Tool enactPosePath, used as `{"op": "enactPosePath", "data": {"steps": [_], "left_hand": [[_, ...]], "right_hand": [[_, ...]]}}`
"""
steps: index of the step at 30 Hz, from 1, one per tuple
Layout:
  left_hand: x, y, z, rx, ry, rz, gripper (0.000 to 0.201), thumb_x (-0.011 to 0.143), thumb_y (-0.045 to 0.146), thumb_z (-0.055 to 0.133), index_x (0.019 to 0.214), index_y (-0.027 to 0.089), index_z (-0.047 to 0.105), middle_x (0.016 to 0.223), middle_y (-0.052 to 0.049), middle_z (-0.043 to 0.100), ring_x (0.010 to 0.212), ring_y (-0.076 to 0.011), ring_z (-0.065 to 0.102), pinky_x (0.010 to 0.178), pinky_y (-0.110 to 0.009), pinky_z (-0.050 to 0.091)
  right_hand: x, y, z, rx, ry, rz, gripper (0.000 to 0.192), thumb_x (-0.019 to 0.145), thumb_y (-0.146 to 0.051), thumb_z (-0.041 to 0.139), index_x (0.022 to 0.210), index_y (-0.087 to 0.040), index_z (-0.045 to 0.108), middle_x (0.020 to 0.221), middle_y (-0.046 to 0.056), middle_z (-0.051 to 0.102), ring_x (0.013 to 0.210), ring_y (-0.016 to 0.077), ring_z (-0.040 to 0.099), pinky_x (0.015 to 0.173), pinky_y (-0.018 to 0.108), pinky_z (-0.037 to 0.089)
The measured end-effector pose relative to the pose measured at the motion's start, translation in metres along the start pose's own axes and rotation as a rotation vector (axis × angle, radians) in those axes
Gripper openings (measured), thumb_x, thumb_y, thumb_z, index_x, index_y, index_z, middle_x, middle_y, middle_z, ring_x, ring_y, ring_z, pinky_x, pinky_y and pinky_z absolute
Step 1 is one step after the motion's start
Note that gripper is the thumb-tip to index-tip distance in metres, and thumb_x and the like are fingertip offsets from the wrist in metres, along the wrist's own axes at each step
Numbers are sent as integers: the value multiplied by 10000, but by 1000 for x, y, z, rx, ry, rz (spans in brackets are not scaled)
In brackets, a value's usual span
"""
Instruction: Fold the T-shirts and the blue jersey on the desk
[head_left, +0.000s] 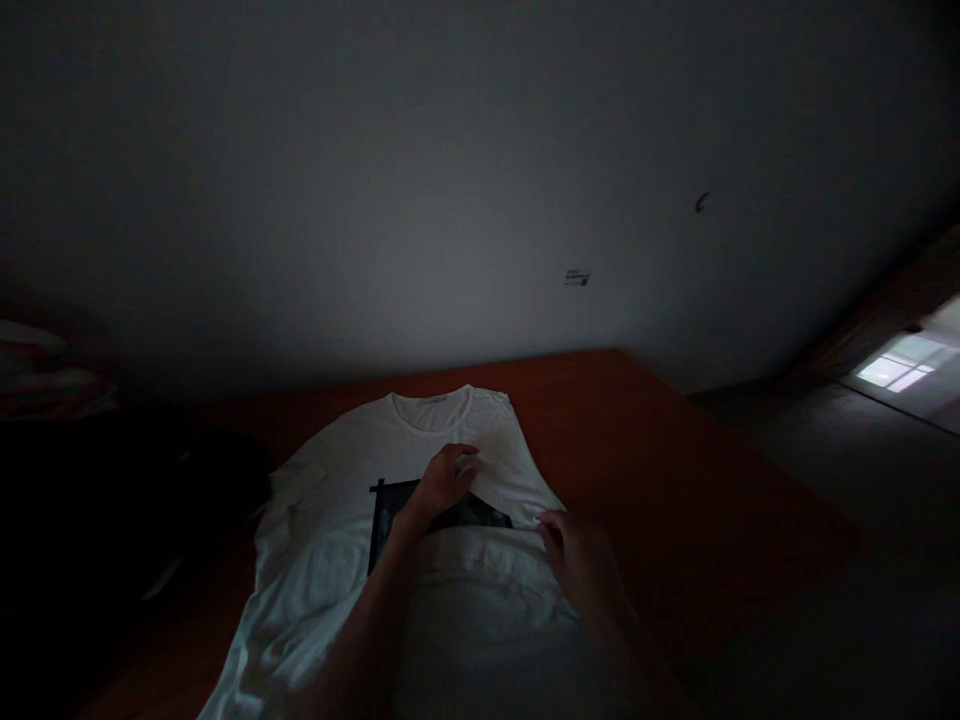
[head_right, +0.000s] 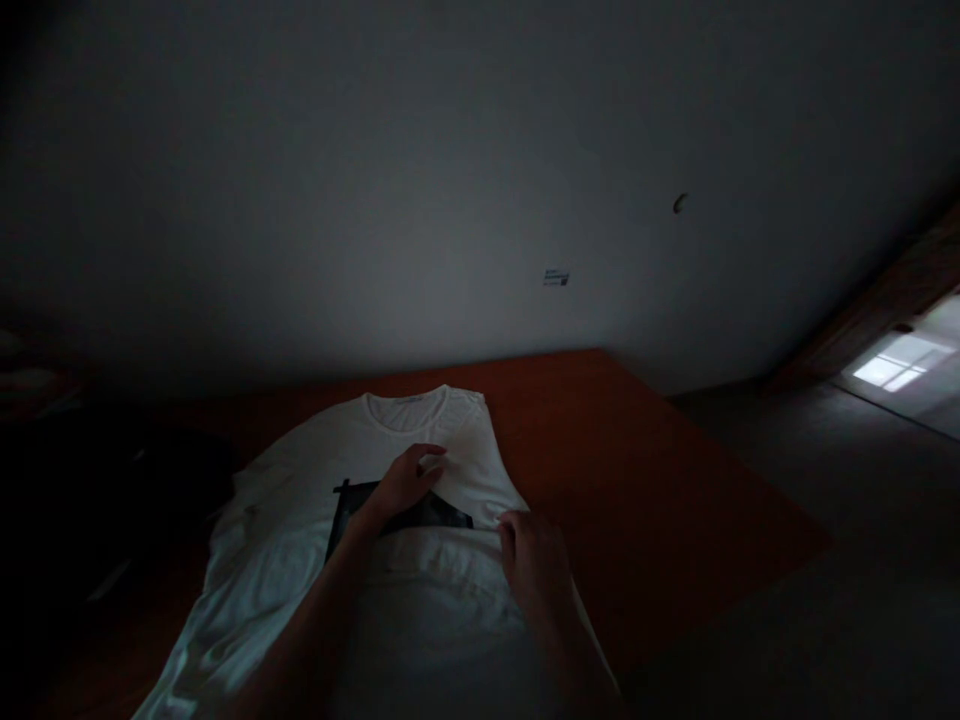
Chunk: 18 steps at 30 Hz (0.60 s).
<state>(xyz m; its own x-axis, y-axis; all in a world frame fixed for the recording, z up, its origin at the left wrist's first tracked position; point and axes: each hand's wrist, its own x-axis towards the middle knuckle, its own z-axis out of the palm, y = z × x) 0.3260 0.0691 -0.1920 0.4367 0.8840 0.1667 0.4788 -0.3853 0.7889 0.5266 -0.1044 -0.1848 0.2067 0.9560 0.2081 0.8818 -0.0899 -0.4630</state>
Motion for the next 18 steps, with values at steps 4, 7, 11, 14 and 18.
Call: {"op": "enactPosePath", "data": {"steps": [4,7,11,14,18], "left_hand": [[1,-1,-2,40,-47,-9,347,841,205,620,1184,205,674,1146,-67,709,796,-162,676,843,-320,561],[2,0,-4,98,-54,5,361,843,189,615,1200,197,667,1187,-85,698,816,-169,683,867,-329,559],[2,1,-4,179,-72,19,368,840,152,600,1202,171,663,1202,-110,682,862,-184,699,892,-333,555],[1,2,-5,202,-84,30,375,824,113,598,1189,162,666,1209,-122,671,1001,-222,689,956,-349,530],[2,5,-7,309,-40,75,377,799,83,614,1166,157,666,1199,-134,645,1100,-261,644,1024,-405,498]], "right_hand": [[-5,2,-9,112,0,11,260,963,-308,460,922,-215,700,871,66,752,811,215,709,770,323,502],[-14,9,-15,53,25,-47,250,946,-397,527,917,-221,702,909,75,737,876,241,697,803,353,498],[-28,16,-20,-23,16,-40,252,897,-447,631,1011,-239,717,1002,77,731,937,261,685,837,385,493],[-33,11,-29,-36,-67,-86,247,938,-421,584,843,-247,732,897,59,710,870,232,674,817,367,482],[-32,0,-40,-2,-112,-156,472,1001,-468,458,667,-226,687,860,73,695,852,210,661,792,332,473]]}}
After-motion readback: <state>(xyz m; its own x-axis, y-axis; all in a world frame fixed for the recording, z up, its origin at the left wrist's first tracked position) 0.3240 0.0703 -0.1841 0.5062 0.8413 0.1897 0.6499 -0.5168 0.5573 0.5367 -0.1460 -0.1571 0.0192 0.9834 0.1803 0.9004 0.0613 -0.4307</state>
